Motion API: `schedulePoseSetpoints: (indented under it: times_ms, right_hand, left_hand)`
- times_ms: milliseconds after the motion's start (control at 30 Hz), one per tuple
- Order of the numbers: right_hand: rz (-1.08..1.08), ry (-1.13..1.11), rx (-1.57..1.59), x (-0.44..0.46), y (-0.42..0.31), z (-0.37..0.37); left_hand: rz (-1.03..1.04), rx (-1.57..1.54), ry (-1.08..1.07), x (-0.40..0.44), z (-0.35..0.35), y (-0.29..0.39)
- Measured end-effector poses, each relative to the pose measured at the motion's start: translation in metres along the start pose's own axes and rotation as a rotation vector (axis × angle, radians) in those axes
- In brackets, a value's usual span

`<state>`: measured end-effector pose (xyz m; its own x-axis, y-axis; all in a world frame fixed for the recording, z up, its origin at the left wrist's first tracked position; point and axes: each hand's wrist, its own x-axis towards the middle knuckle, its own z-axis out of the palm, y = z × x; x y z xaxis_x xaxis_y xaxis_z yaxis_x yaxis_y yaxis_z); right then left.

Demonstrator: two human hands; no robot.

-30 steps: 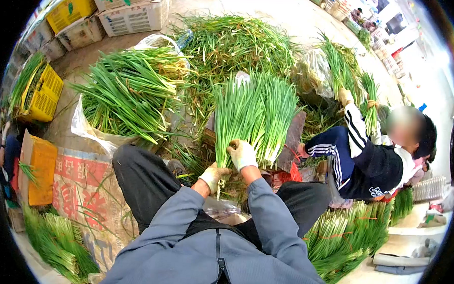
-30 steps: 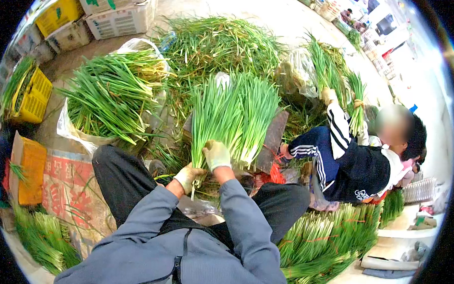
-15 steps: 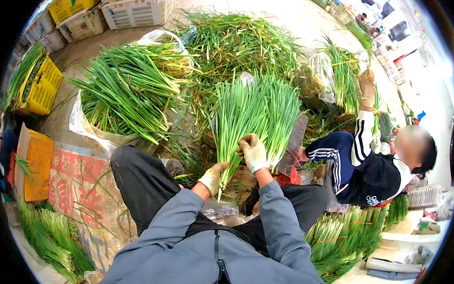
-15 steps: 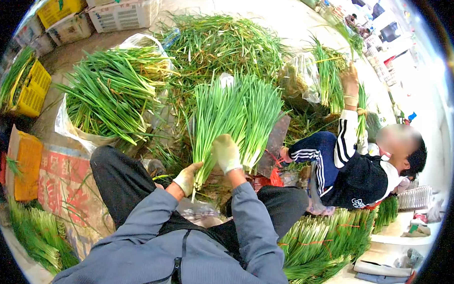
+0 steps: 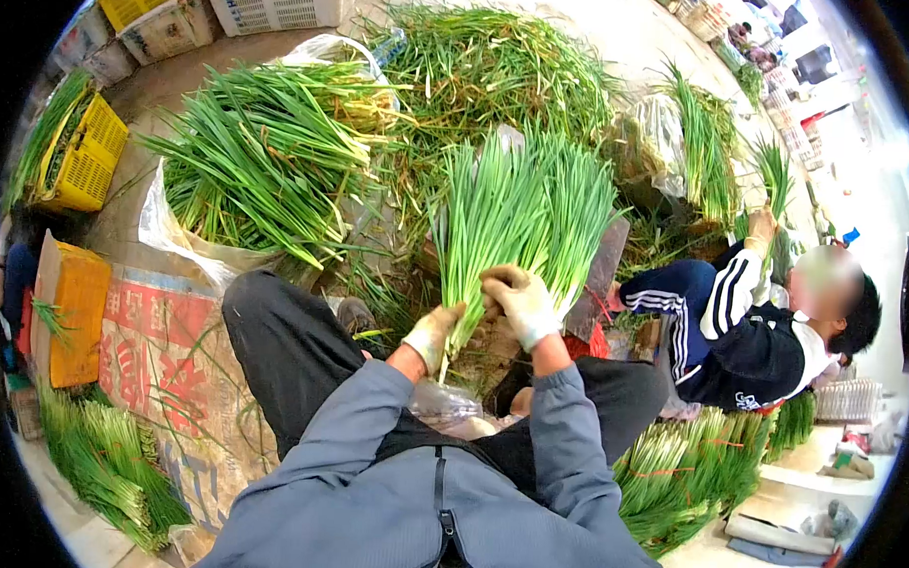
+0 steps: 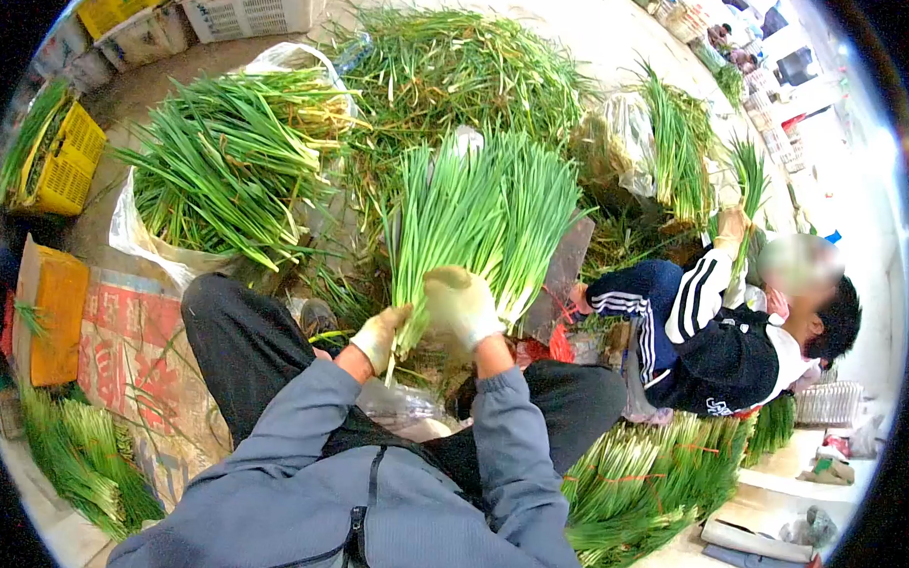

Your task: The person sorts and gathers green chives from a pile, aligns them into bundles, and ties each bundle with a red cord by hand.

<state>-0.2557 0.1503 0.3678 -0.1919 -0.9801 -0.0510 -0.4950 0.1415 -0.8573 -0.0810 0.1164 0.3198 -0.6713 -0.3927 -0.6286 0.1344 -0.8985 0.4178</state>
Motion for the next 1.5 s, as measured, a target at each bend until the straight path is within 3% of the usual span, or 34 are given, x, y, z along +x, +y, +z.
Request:
schedulePoseSetpoints:
  times_ms: [33,100,167,200,233,300,367,433,500,567,600,700,800,900,1000,1033,1067,1100,1133,1167,1233,1333,1367,1433,1500]
  right_hand:
    - [0.115,-0.07,-0.114,-0.013,-0.005,-0.007]
    - [0.319,-0.258,-0.371,-0.036,-0.047,-0.022]
    - [0.532,-0.144,-0.423,-0.054,-0.014,-0.005]
    - [0.538,-0.093,-0.449,-0.061,-0.012,0.004]
    - [0.484,0.031,-0.285,-0.073,-0.011,0.015]
    - [0.468,-0.06,-0.31,-0.08,-0.051,0.027]
    - [0.424,-0.227,-0.353,-0.089,-0.068,0.048]
    - [0.405,-0.151,-0.183,-0.102,-0.032,0.078]
    - [0.444,-0.164,-0.161,-0.101,-0.056,0.062]
    - [0.658,-0.224,0.451,-0.11,-0.07,0.046]
    - [0.615,-0.268,0.469,-0.112,-0.095,0.027]
    - [0.482,-0.114,0.505,-0.137,-0.124,-0.005]
    - [-0.248,0.277,0.062,-0.153,-0.132,-0.028]
    - [-0.363,0.851,0.225,-0.168,-0.142,-0.028]
    - [-0.331,0.894,0.049,-0.175,-0.127,-0.031]
    - [-0.202,0.77,0.198,-0.178,-0.121,-0.021]
    - [-0.106,0.612,0.123,-0.188,-0.072,-0.004]
    - [0.025,0.161,-0.576,-0.191,-0.072,-0.008]
    - [0.367,-0.394,-0.789,-0.191,-0.061,0.005]
    - [0.334,-0.769,-0.724,-0.203,-0.012,0.022]
    - [0.505,-0.661,-0.621,-0.171,-0.057,0.011]
    - [0.465,0.021,-0.269,-0.123,-0.031,0.006]
    - [0.529,0.093,-0.322,-0.098,-0.03,0.01]
    - [0.618,0.132,-0.182,-0.06,0.003,0.03]
    - [0.576,0.144,0.045,-0.034,0.001,0.046]
  left_hand:
    - [-0.015,-0.042,-0.054,0.029,-0.027,-0.018]
    - [-0.059,-0.142,-0.055,0.018,-0.013,-0.005]
    - [-0.038,-0.195,-0.101,0.037,-0.026,-0.017]
    - [-0.048,-0.274,-0.11,0.04,-0.026,-0.017]
    - [-0.056,-0.355,-0.114,0.043,-0.026,-0.016]
    - [-0.016,-0.104,-0.047,0.025,-0.02,-0.007]
    - [-0.105,-0.171,-0.073,0.03,-0.022,-0.009]
    - [-0.141,-0.171,-0.141,0.043,-0.033,-0.017]
    - [-0.099,-0.108,-0.143,0.035,-0.024,-0.011]
    - [-0.06,-0.119,-0.106,0.029,-0.02,-0.01]
    - [0.017,-0.104,-0.133,0.026,-0.016,-0.007]
    - [0.065,-0.212,-0.26,0.018,-0.014,-0.004]
    - [0.059,-0.196,-0.242,0.023,-0.02,-0.004]
    - [0.035,-0.207,-0.342,0.028,-0.021,-0.003]
    - [-0.012,-0.244,-0.256,0.027,-0.017,-0.002]
    - [-0.013,-0.235,-0.265,0.031,-0.019,-0.005]
    - [-0.008,-0.13,-0.192,0.042,-0.026,-0.013]
    - [-0.003,-0.027,-0.117,0.049,-0.029,-0.016]
    - [-0.028,-0.077,-0.059,0.038,-0.021,-0.011]
    - [-0.03,-0.065,-0.068,0.038,-0.021,-0.01]
    - [0.068,0.186,-0.017,0.036,-0.026,-0.012]
    - [0.061,0.173,-0.04,0.029,-0.021,-0.009]
    - [0.162,0.189,-0.082,0.032,-0.023,-0.014]
    - [0.227,0.389,0.046,0.023,-0.007,-0.009]
    - [0.208,0.633,-0.031,0.027,-0.025,-0.013]
